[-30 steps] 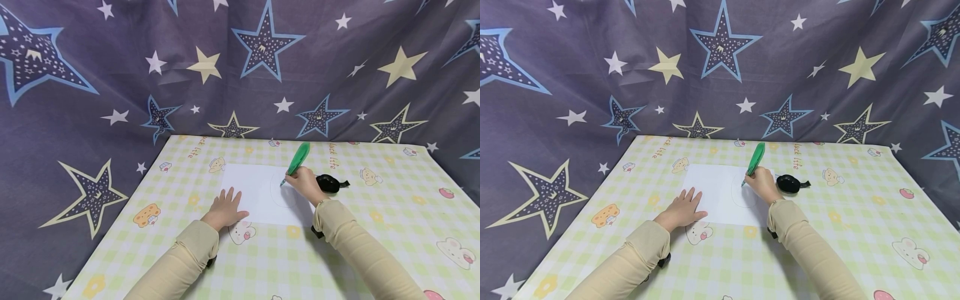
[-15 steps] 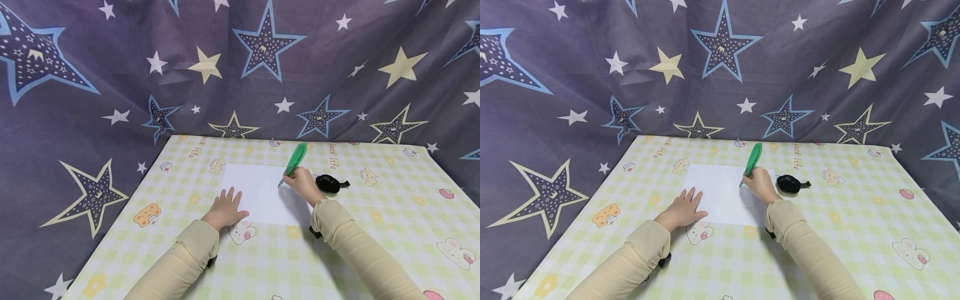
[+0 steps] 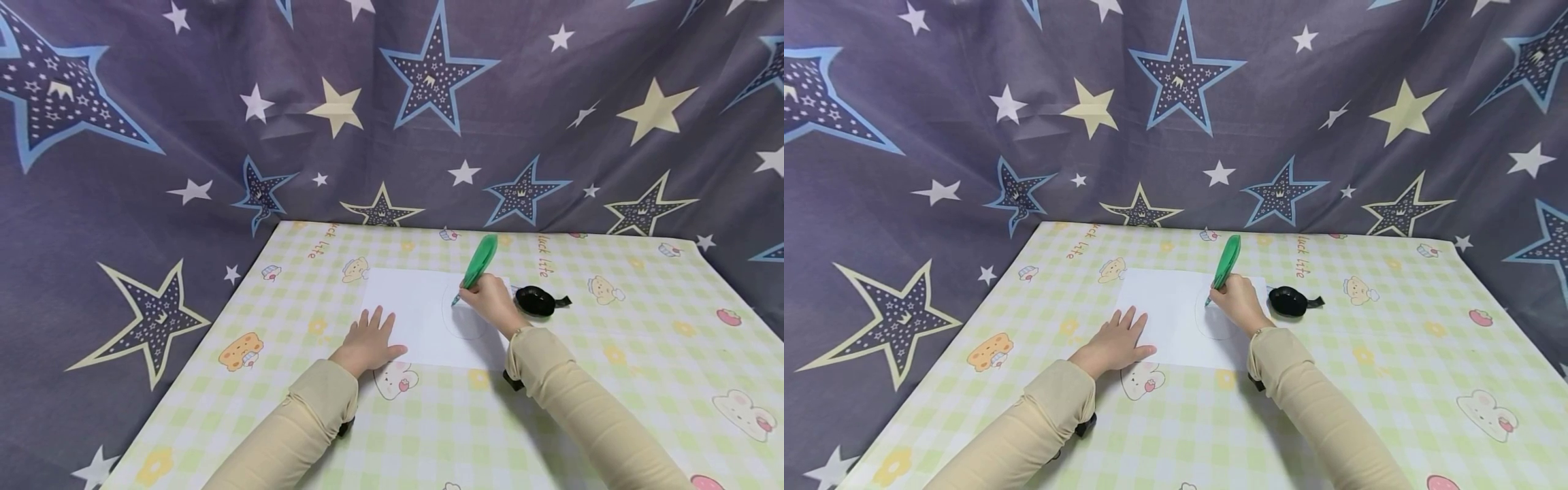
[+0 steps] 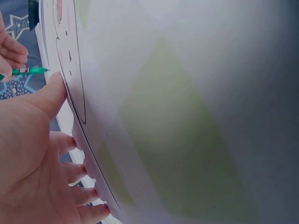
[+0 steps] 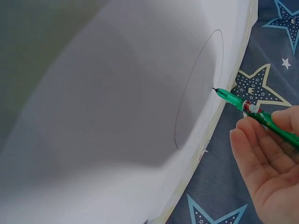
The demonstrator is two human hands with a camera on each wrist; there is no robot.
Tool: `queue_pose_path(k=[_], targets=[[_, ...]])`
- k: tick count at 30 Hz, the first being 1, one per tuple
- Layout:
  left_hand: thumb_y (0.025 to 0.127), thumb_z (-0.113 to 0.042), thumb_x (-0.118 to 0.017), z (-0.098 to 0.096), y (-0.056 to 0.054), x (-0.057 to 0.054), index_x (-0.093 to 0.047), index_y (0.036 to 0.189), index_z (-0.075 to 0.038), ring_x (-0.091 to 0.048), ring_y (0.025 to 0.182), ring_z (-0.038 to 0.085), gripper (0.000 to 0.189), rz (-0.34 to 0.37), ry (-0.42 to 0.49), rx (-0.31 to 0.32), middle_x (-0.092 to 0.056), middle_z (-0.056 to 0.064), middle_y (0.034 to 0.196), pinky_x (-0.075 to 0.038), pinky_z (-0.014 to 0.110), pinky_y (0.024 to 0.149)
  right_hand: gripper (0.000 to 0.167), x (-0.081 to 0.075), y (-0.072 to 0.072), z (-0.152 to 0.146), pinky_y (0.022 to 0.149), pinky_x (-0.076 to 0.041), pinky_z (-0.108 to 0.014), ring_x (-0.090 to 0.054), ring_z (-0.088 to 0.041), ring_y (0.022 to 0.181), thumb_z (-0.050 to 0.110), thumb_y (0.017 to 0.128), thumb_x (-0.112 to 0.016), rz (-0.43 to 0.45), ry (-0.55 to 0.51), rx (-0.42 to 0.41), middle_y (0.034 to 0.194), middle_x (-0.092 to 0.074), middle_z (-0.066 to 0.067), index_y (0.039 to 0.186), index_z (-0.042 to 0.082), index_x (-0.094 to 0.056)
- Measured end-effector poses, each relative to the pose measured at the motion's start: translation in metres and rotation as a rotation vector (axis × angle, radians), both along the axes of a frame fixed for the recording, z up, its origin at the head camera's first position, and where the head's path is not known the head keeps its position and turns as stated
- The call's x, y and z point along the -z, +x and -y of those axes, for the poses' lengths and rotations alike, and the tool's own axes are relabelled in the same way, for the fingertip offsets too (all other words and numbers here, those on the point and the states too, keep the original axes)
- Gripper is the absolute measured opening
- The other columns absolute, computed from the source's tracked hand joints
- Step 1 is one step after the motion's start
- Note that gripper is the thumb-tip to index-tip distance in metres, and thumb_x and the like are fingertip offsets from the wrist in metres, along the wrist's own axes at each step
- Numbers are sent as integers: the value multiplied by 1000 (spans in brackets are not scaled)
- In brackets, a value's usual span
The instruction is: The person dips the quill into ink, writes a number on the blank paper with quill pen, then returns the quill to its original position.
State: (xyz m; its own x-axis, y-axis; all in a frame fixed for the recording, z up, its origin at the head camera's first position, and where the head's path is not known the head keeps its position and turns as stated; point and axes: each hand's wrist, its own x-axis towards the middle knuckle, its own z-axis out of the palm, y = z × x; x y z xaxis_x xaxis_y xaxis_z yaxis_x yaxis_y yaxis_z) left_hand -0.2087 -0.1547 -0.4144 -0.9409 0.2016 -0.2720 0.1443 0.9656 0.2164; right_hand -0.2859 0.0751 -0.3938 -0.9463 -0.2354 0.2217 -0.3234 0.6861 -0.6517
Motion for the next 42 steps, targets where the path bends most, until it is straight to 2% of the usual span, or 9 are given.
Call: queue_pose_path(k=[17, 27, 35, 42], targets=[[94, -48, -43, 0, 1, -2, -24, 146, -6, -7, 135, 41, 70, 8, 0, 1, -12, 20, 150, -13, 52, 107, 8, 0, 3, 7, 56, -47, -30, -54, -13, 55, 5, 81, -64, -12, 11, -3, 64, -66, -5, 80, -1, -69], [94, -47, -44, -1, 2, -3, -25, 145, -5, -8, 135, 41, 69, 9, 3, 5, -13, 20, 150, -14, 52, 107, 9, -1, 4, 9, 52, -44, -27, -52, -12, 53, 5, 82, -62, 33, 4, -11, 64, -66, -5, 81, -1, -69], [94, -46, -45, -1, 1, -2, -25, 145, -5, -9, 135, 41, 68, 0, 10, 11, -13, 21, 149, -14, 52, 107, 9, -1, 4, 10, 54, -46, -28, -55, -12, 55, 5, 82, -63, 40, 6, -7, 66, -66, -5, 82, -1, -69], [94, -45, -45, -1, 2, -3, -26, 145, -5, -9, 135, 41, 68, 3, 19, 4, -14, 21, 149, -14, 52, 107, 9, -1, 5, 10, 50, -42, -26, -51, -12, 52, 5, 83, -62, 46, 6, -14, 64, -66, -5, 82, -1, -69]])
